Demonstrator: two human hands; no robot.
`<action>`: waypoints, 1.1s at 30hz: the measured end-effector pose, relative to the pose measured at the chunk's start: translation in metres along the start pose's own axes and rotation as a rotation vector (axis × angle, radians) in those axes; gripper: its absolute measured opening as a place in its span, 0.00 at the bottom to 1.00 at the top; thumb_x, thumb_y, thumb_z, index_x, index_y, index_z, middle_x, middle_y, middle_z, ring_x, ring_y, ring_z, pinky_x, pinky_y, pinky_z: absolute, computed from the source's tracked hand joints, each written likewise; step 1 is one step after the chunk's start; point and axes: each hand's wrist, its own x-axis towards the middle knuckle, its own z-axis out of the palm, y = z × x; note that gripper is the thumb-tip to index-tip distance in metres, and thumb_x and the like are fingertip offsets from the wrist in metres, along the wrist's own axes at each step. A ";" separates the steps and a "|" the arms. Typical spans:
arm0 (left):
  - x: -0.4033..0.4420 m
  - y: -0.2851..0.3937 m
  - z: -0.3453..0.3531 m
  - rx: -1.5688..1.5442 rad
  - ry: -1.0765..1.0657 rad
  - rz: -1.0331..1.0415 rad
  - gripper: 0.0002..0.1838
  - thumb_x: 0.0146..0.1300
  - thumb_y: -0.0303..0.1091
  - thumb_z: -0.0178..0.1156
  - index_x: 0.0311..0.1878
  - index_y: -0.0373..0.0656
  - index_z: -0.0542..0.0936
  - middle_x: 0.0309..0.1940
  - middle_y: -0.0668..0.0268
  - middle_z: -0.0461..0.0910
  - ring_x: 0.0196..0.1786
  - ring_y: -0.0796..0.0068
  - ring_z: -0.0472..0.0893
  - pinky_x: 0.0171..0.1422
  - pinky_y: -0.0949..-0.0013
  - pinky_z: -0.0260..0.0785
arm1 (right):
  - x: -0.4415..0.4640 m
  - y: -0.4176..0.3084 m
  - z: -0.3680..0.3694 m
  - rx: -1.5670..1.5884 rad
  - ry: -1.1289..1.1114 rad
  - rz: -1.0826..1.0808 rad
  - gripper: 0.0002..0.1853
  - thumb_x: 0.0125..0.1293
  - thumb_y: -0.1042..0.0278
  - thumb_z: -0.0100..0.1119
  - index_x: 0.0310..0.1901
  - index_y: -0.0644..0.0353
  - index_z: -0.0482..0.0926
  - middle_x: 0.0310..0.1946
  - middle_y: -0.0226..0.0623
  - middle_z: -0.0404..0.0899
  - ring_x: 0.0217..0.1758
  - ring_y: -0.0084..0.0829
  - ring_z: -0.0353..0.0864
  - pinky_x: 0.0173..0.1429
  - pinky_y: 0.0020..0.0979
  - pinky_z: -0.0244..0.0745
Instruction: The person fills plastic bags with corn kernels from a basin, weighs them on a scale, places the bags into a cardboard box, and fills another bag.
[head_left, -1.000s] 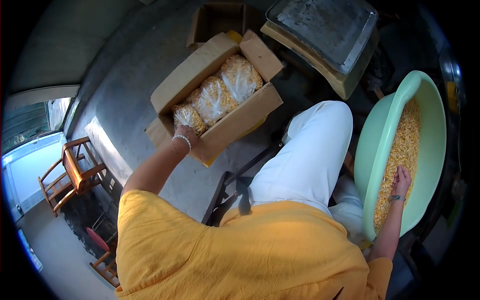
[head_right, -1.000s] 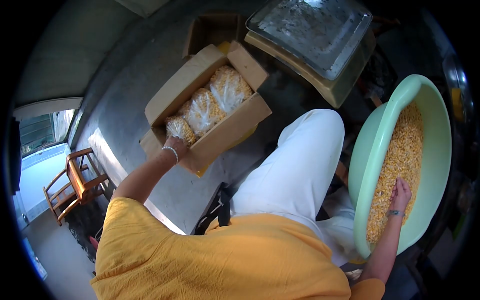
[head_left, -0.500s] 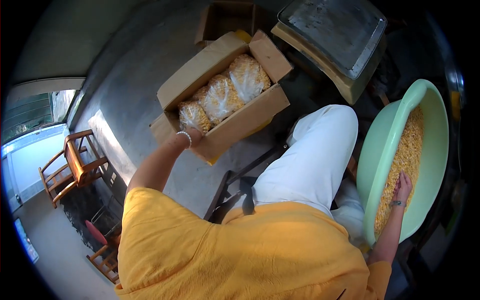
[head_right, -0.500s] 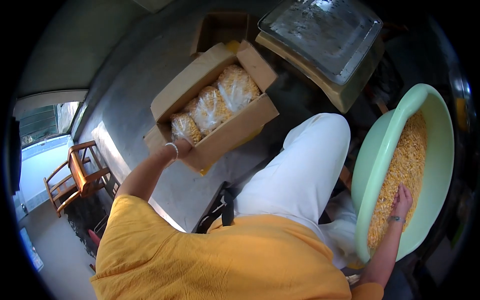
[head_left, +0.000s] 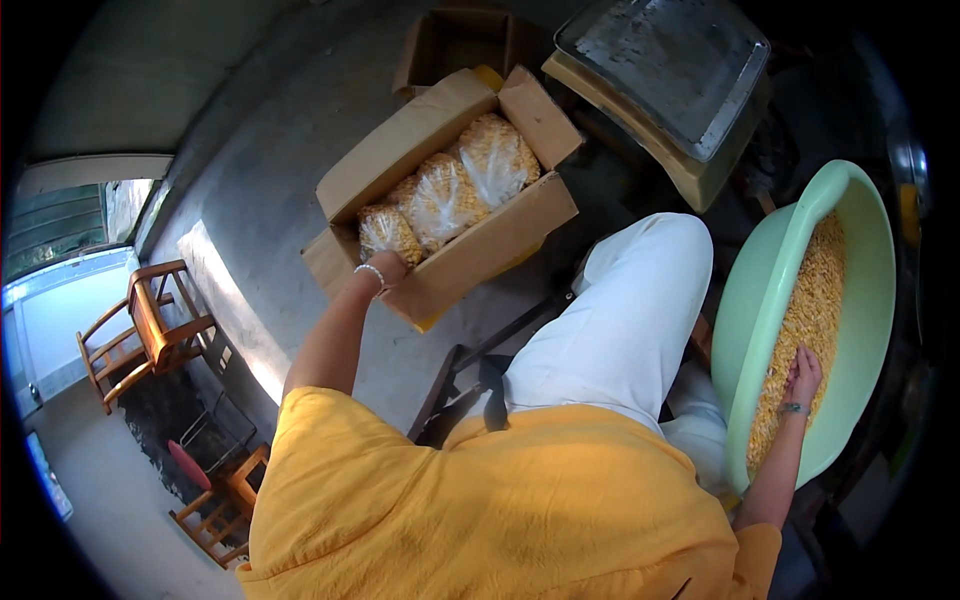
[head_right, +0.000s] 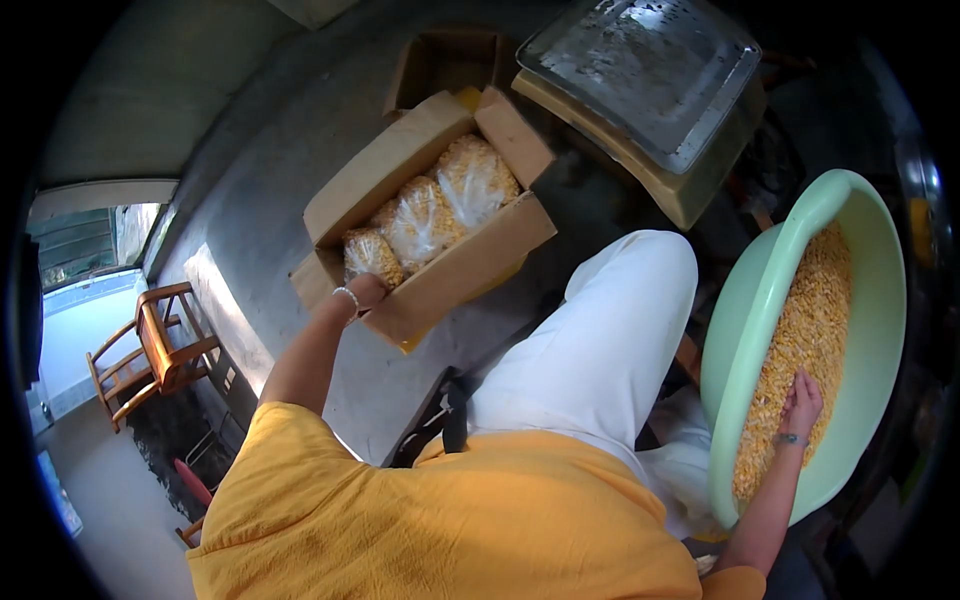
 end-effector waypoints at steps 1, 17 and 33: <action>-0.005 0.006 -0.009 0.052 0.025 -0.060 0.10 0.54 0.31 0.54 0.35 0.41 0.82 0.36 0.52 0.81 0.40 0.55 0.80 0.47 0.59 0.71 | 0.002 0.002 -0.001 0.008 -0.006 -0.003 0.09 0.64 0.66 0.56 0.42 0.59 0.78 0.16 0.22 0.68 0.11 0.12 0.60 0.11 0.15 0.53; -0.002 0.049 -0.028 -0.192 0.746 -0.439 0.31 0.64 0.49 0.47 0.66 0.43 0.59 0.67 0.52 0.57 0.69 0.53 0.56 0.69 0.51 0.50 | -0.002 0.000 0.005 0.012 0.013 -0.040 0.06 0.63 0.65 0.57 0.38 0.57 0.79 0.15 0.22 0.68 0.10 0.12 0.59 0.11 0.15 0.52; 0.052 0.109 -0.045 0.041 0.658 0.045 0.35 0.59 0.51 0.52 0.69 0.51 0.56 0.71 0.58 0.49 0.73 0.56 0.48 0.72 0.47 0.41 | -0.008 -0.005 0.008 -0.011 0.028 0.000 0.07 0.63 0.66 0.57 0.38 0.58 0.78 0.15 0.23 0.69 0.10 0.13 0.60 0.11 0.16 0.51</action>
